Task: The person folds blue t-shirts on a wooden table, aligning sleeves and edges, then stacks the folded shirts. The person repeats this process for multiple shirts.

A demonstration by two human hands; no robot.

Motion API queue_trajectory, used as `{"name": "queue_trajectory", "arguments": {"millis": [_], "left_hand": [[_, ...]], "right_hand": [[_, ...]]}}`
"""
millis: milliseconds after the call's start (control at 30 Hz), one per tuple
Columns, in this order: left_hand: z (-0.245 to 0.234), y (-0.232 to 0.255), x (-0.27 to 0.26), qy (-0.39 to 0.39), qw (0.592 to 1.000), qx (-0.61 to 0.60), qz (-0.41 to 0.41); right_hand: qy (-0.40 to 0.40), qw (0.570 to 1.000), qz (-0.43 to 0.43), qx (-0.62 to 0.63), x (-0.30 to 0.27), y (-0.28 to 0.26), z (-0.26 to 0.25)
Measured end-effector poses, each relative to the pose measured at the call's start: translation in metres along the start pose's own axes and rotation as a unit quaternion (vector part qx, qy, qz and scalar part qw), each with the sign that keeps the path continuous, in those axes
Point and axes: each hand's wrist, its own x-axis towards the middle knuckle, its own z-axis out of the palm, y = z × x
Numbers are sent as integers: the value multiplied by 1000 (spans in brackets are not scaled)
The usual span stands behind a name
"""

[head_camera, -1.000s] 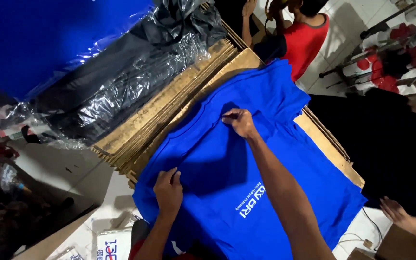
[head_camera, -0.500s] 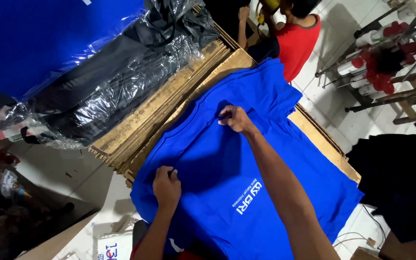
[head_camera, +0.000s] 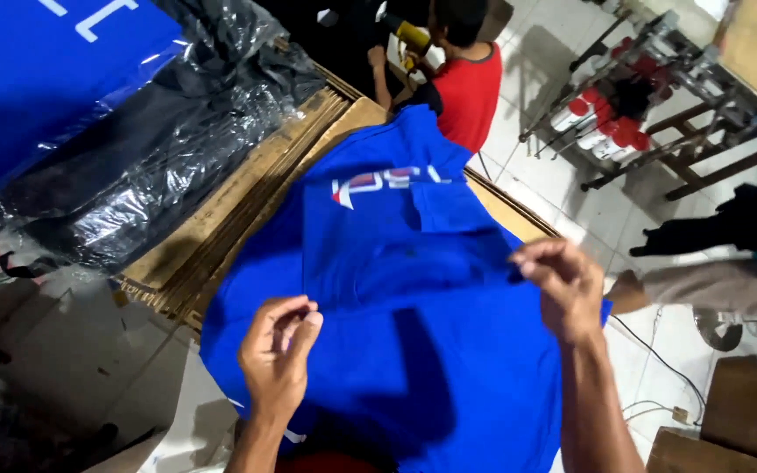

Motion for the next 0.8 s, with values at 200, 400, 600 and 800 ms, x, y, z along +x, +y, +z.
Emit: {"name": "queue_trajectory", "arguments": {"millis": [200, 400, 600, 800], "left_hand": [[5, -125, -78, -31, 991, 126, -39], [-13, -244, -123, -46, 957, 282, -40], [27, -210, -117, -11, 868, 458, 190], [164, -235, -87, -158, 880, 447, 25]], "right_hand": [[241, 953, 179, 40, -133, 145, -24], [269, 912, 309, -28, -227, 319, -28], [256, 913, 316, -24, -228, 309, -24], [258, 904, 339, -36, -229, 283, -6]]}}
